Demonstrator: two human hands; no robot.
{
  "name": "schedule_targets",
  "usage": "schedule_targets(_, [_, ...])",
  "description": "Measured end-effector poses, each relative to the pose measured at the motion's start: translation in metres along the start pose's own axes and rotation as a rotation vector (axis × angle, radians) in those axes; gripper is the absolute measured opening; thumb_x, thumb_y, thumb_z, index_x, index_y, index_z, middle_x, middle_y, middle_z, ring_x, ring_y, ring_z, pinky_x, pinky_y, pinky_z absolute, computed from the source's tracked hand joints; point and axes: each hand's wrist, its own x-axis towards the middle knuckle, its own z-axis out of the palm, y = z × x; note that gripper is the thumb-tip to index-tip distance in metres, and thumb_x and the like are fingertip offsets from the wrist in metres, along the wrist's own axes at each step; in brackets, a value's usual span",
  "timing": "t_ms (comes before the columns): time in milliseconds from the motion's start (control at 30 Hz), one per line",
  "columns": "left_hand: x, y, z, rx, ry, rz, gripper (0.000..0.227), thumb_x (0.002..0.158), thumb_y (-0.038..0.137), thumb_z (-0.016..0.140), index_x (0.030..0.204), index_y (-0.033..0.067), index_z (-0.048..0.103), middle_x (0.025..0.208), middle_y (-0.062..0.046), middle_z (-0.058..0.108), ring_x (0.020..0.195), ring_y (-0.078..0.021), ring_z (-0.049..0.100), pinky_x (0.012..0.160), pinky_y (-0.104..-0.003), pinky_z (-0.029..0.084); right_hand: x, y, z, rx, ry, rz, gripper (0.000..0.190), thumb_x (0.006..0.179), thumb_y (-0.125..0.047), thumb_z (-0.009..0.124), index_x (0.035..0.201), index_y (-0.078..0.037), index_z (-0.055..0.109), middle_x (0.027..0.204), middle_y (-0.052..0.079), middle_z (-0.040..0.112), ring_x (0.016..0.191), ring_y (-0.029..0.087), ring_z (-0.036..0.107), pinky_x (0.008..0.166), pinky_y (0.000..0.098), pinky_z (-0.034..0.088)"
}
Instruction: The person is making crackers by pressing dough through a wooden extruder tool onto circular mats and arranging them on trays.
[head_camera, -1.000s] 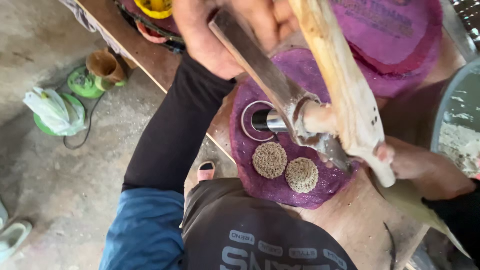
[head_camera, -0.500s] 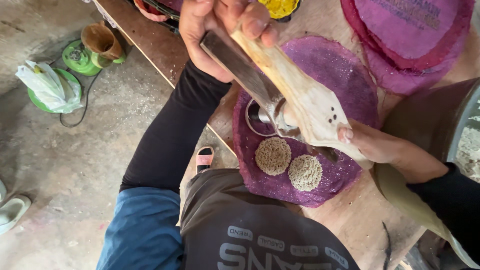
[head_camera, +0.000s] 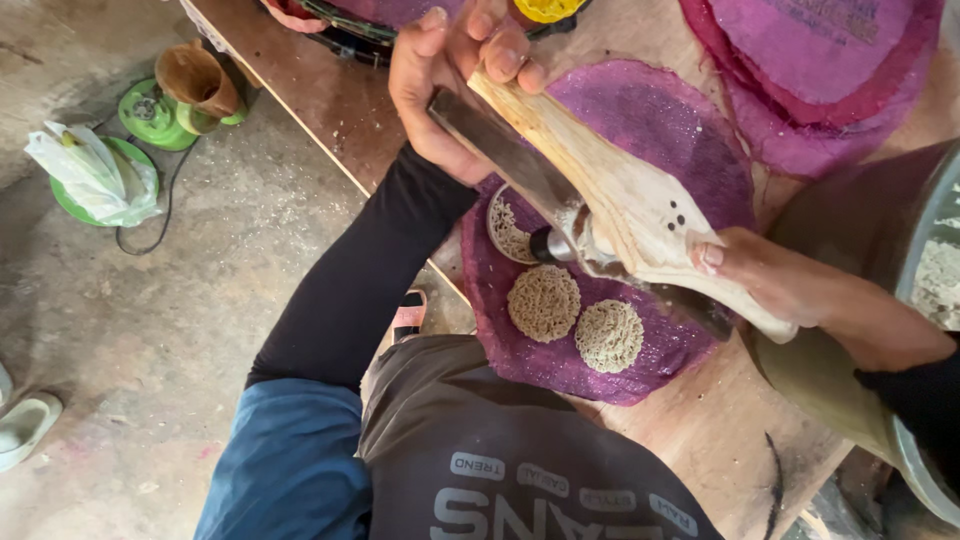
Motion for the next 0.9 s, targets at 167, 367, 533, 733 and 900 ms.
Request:
schedule_targets(167, [0.011, -0.01, -0.017, -0.036, -0.013, 0.136, 0.025, 0.106, 0.031, 0.048, 0.099, 0.0083, 0.056, 0.087, -0.003, 0.062, 0.086, -0.0165, 0.065, 0.086, -0.038, 0.056, -0.006, -0.027, 0.0, -0.209, 0.205, 0.116, 0.066, 0.094, -0.058, 0.051, 0.096, 0.003, 0.074, 0.074, 0.006, 0.065, 0.069, 0.015, 0.058, 0.061, 0.0341, 0.048])
schedule_targets(367, [0.039, 0.015, -0.021, 0.403, -0.399, 0.48, 0.042, 0.082, 0.0, 0.073, 0.122, 0.0051, 0.063, 0.095, -0.008, 0.065, 0.092, -0.0193, 0.066, 0.086, -0.039, 0.061, 0.016, -0.058, 0.027, -0.164, 0.314, -0.037, 0.06, 0.088, -0.054, 0.063, 0.11, 0.001, 0.077, 0.084, 0.008, 0.079, 0.076, 0.014, 0.072, 0.068, 0.0303, 0.056])
schedule_targets(533, [0.02, 0.037, 0.001, 0.489, -0.243, 0.526, 0.044, 0.082, -0.004, 0.075, 0.121, 0.0092, 0.06, 0.094, -0.007, 0.062, 0.091, -0.0166, 0.065, 0.082, -0.036, 0.061, 0.027, -0.08, 0.051, -0.016, 0.215, -0.136, 0.057, 0.09, -0.052, 0.064, 0.104, 0.002, 0.076, 0.077, 0.011, 0.076, 0.065, 0.016, 0.072, 0.059, 0.0323, 0.057])
schedule_targets(733, [-0.005, 0.025, 0.017, 0.063, 0.186, 0.258, 0.023, 0.102, 0.027, 0.041, 0.092, 0.0088, 0.051, 0.082, -0.002, 0.057, 0.08, -0.0172, 0.063, 0.074, -0.036, 0.059, 0.013, -0.09, 0.048, -0.077, 0.267, 0.049, 0.052, 0.089, -0.047, 0.065, 0.096, 0.002, 0.079, 0.071, 0.011, 0.076, 0.058, 0.017, 0.071, 0.054, 0.0332, 0.056])
schedule_targets(900, [0.001, 0.017, -0.002, 0.349, 0.045, 0.374, 0.025, 0.11, 0.03, 0.046, 0.102, 0.0092, 0.057, 0.081, -0.004, 0.058, 0.077, -0.0141, 0.061, 0.074, -0.034, 0.056, 0.007, -0.074, 0.047, -0.037, 0.34, -0.026, 0.049, 0.09, -0.043, 0.068, 0.105, 0.002, 0.078, 0.074, 0.011, 0.074, 0.058, 0.015, 0.067, 0.053, 0.0325, 0.054])
